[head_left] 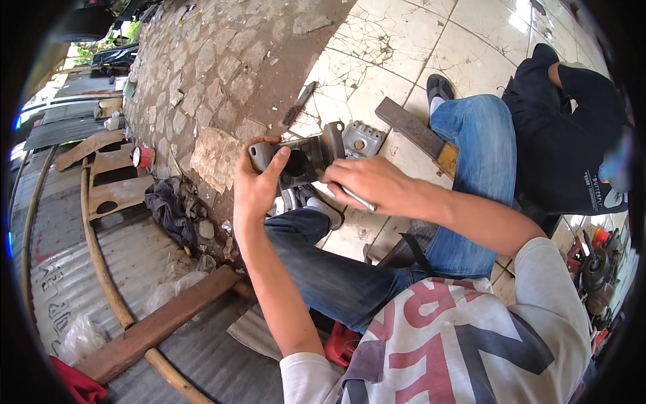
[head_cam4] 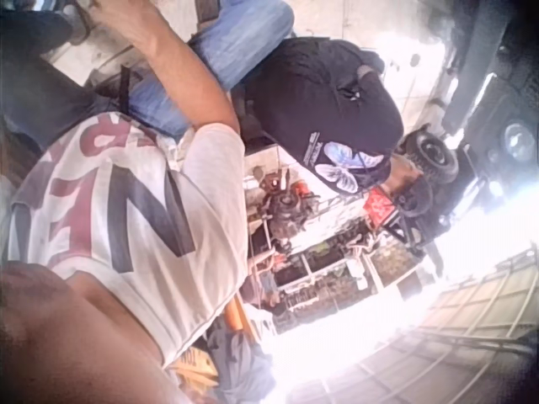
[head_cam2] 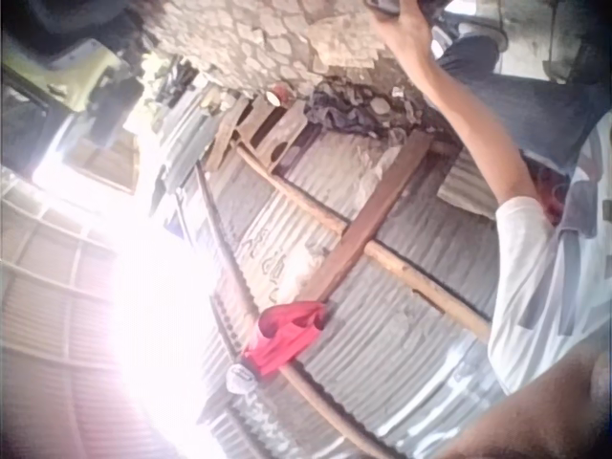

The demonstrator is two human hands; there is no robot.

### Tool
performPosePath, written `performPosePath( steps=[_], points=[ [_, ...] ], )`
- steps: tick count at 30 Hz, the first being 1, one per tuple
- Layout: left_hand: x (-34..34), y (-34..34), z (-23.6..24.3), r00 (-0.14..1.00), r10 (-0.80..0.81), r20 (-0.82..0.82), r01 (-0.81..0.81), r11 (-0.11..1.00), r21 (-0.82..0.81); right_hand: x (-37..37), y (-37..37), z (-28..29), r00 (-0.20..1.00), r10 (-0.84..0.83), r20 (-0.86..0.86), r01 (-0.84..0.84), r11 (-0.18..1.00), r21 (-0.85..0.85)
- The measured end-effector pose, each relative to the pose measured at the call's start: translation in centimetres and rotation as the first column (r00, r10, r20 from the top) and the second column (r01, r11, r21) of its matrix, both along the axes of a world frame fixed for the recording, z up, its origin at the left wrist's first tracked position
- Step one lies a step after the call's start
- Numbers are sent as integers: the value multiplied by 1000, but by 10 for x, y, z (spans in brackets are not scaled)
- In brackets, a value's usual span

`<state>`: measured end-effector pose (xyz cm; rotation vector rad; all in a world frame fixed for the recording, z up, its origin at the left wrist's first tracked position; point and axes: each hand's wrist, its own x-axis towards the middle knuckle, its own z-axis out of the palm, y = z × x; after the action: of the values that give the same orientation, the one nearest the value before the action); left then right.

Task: The person sits on the floor and uses a metal rod to scrape and clean the interior of a cylindrical mechanical part. They repeatedly rotate the part and probe different areas with the rod.

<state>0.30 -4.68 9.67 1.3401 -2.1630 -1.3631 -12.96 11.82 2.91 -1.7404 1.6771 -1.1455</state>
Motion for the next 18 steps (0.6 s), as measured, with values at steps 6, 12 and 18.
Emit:
performPosePath(
  steps=[6,12,18],
  points=[
    [4,-5,-6,1000,-25,5,25,997,-70,-13,-14,2,997,-80,18,80,997,-11],
    [1,-3,-8,1000,0,-29,0,1000,3,-32,-21,3,988,-121,92,120,993,16],
    [-4,1,-16,983,-12,-185,21,999,48,-30,-21,9,969,-172,176,161,984,77]
  ],
)
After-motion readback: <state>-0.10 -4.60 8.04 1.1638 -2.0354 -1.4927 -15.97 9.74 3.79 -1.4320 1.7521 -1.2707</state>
